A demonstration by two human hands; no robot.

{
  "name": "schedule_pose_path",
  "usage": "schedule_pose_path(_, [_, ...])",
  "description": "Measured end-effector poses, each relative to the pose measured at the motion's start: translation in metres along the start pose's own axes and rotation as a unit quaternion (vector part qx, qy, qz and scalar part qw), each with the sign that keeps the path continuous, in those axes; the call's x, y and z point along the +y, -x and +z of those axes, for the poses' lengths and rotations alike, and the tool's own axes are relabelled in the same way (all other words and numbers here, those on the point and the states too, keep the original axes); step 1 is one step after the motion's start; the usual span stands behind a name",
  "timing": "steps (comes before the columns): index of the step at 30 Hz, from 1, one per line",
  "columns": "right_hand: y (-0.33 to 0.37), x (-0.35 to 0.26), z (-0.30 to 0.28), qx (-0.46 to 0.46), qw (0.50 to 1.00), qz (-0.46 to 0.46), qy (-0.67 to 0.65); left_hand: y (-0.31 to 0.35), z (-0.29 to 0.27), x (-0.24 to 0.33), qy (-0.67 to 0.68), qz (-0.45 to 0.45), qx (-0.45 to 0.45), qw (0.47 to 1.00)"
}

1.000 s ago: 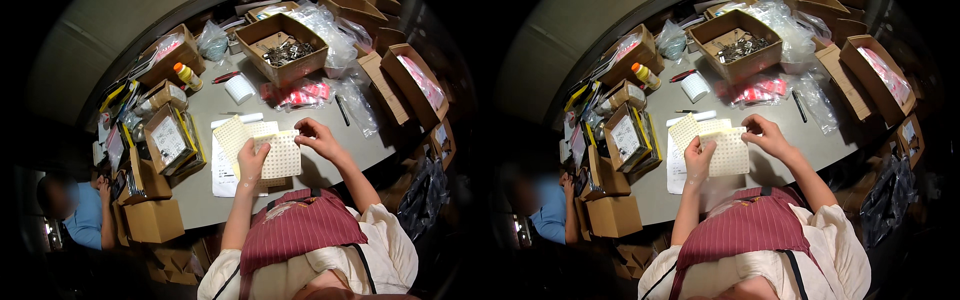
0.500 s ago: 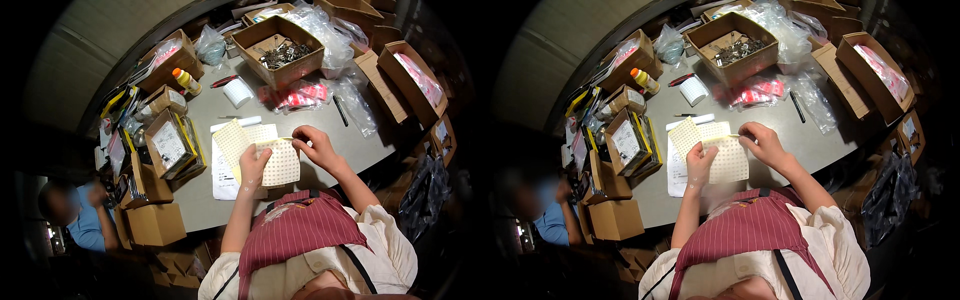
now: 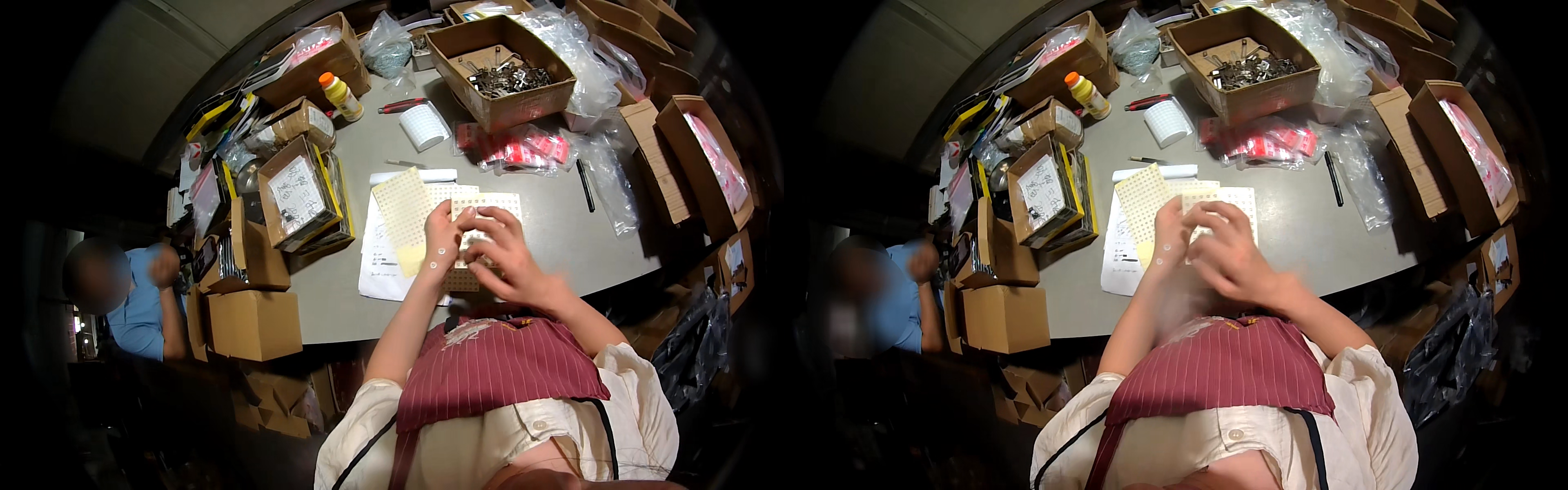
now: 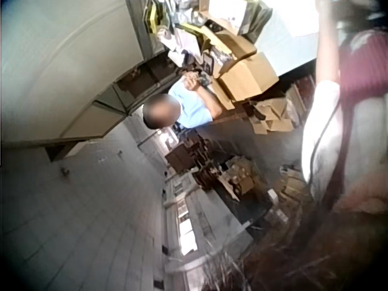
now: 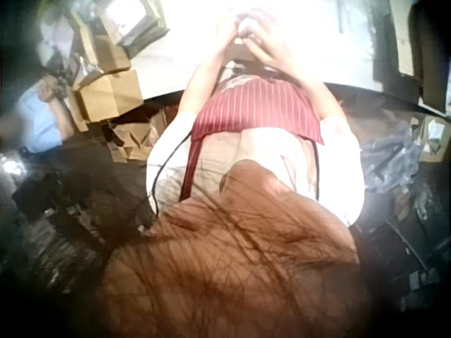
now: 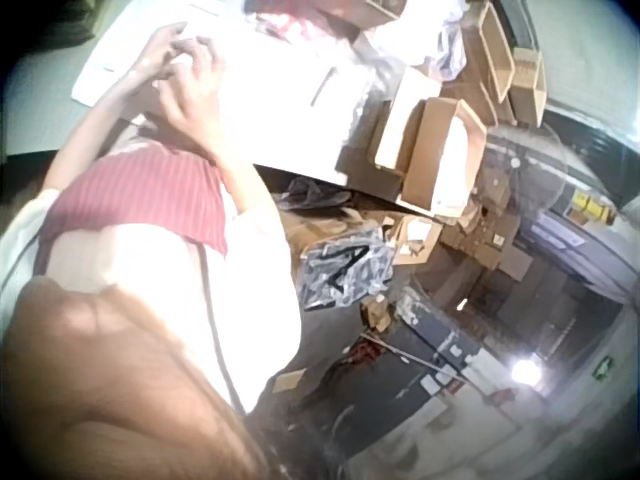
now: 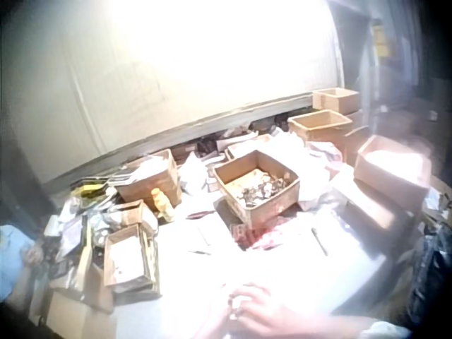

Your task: The person sits on the floor and peels small square stickers from a yellow backing sheet. They handle the sheets with both hands, separating individual stickers and placing them onto the floor surface.

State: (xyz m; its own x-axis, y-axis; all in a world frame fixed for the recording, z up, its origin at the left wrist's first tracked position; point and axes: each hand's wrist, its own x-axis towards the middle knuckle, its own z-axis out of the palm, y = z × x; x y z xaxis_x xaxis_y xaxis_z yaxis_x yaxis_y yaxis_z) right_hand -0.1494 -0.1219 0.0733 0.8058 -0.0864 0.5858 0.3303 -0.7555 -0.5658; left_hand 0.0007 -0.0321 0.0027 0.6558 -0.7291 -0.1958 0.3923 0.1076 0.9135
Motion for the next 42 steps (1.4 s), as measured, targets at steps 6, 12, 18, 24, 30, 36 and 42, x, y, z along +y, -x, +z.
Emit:
schedule_pose_path(6, [-0.011, -0.01, 0.022, 0.062, 0.986, -0.055, 0.142, -0.013, 0.006, -0.025, 0.078, -0.026, -0.034, 0.996])
schedule_pose_path(12, [-0.008, 0.022, -0.001, 0.115, 0.979, 0.049, 0.159, 0.008, 0.011, 0.004, -0.003, 0.031, 0.018, 0.999])
schedule_pose_path(18, [0.016, 0.088, -0.03, 0.055, 0.943, 0.292, -0.15, 0.026, 0.0, 0.014, -0.002, 0.015, -0.002, 1.0])
schedule_pose_path(24, [0.02, 0.071, -0.027, 0.058, 0.94, 0.301, -0.153, 0.03, 0.0, 0.012, 0.017, -0.009, -0.005, 1.0])
schedule_pose_path(30, [0.019, 0.06, -0.024, 0.073, 0.977, 0.2, -0.026, 0.031, -0.001, 0.008, 0.046, -0.031, -0.007, 0.998])
schedule_pose_path(36, [0.021, 0.058, -0.025, 0.078, 0.985, 0.146, 0.042, 0.032, 0.001, 0.01, 0.069, -0.047, -0.008, 0.997])
schedule_pose_path(42, [0.009, 0.031, -0.02, 0.036, 0.995, 0.078, 0.044, 0.01, -0.007, -0.013, 0.076, -0.015, 0.028, 0.997])
